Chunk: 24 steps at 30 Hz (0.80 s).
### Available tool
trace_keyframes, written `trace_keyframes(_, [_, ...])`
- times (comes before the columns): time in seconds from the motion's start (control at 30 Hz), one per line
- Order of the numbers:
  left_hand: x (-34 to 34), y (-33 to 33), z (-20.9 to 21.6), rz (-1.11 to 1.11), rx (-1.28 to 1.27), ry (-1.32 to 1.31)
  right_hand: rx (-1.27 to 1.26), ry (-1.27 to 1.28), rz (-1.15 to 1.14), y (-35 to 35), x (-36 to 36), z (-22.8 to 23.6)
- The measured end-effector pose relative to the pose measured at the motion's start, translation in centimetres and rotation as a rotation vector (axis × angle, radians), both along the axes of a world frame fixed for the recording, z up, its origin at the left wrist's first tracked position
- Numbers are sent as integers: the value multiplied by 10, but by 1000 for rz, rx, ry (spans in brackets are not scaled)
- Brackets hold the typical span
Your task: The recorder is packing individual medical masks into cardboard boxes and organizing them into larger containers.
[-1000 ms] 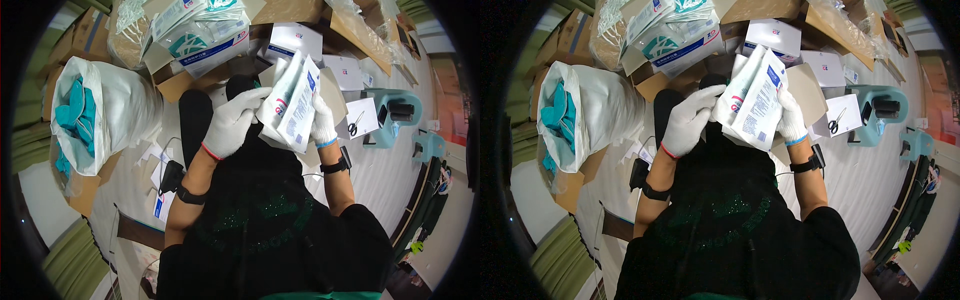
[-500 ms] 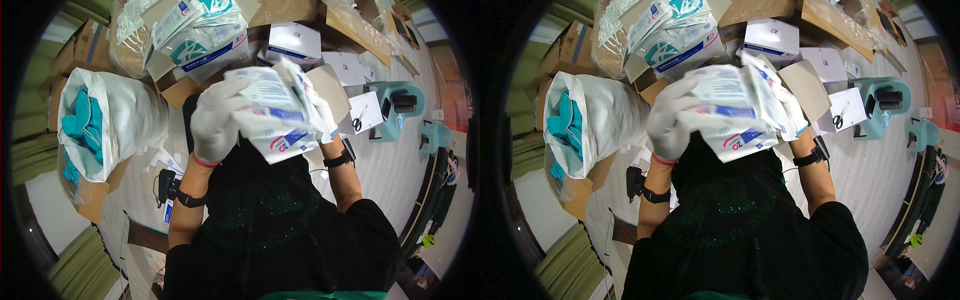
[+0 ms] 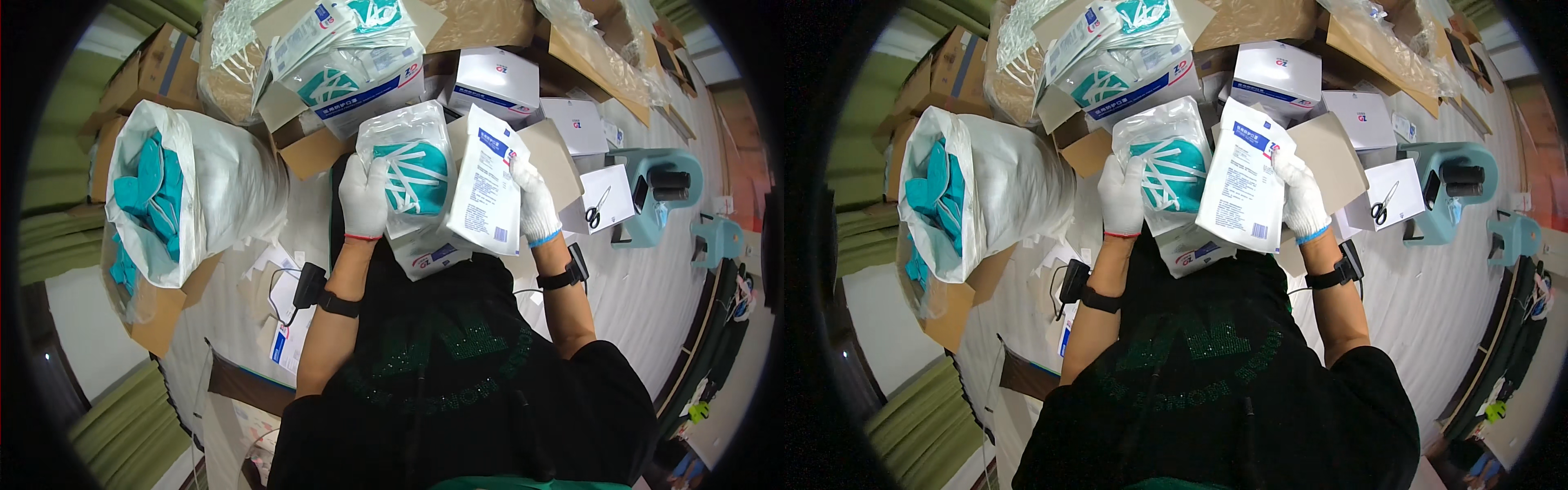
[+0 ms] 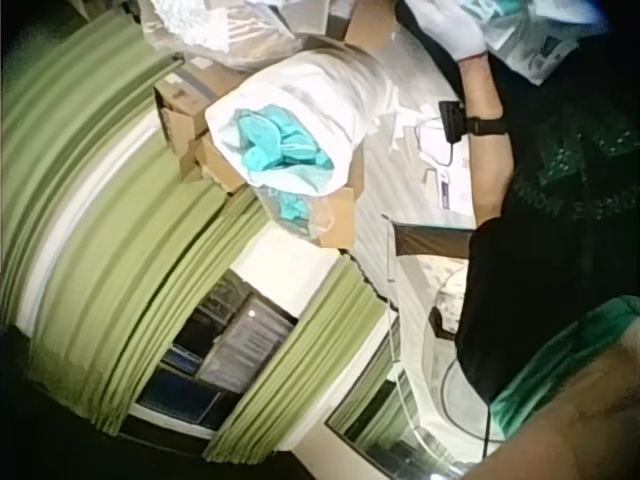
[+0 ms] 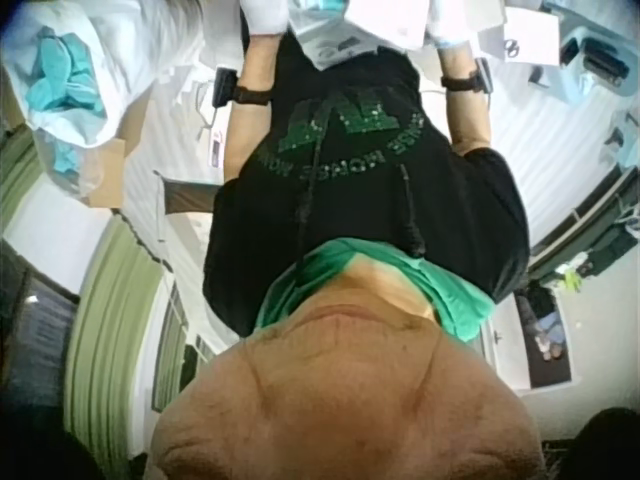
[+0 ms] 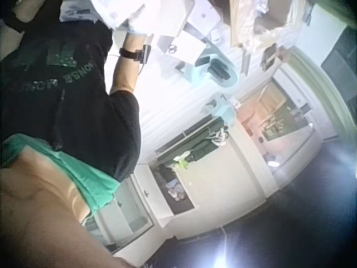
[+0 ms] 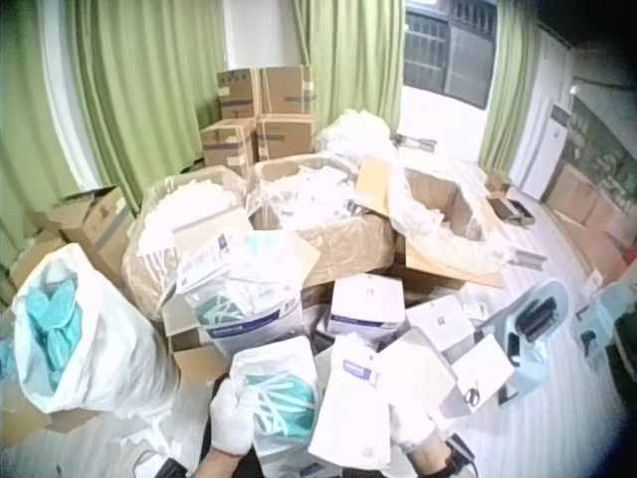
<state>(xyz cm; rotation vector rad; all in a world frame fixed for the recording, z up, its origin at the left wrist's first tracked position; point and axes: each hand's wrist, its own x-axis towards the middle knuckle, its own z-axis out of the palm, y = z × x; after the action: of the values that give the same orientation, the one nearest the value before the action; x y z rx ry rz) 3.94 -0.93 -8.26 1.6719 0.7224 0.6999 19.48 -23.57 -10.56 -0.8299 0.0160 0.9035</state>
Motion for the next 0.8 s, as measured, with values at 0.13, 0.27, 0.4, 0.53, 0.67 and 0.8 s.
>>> trace_keyframes(0.13, [-3,0,4,2,-4,34,-117,-107,-30,9,-6,24])
trace_keyframes(0.27, [-7,3,11,38,-2,44,-236,-215,-31,15,-4,24])
trace_keyframes(0.4, [-13,12,24,176,296,190,-338,-340,-65,25,-10,37])
trace_keyframes(0.53, [-13,6,45,192,551,49,-557,-515,-80,42,-19,52])
trace_keyframes(0.67, [0,-23,41,-89,473,145,-551,-685,-18,67,-42,70])
trace_keyframes(0.8, [5,-37,15,-233,195,153,-361,-695,47,87,-67,73])
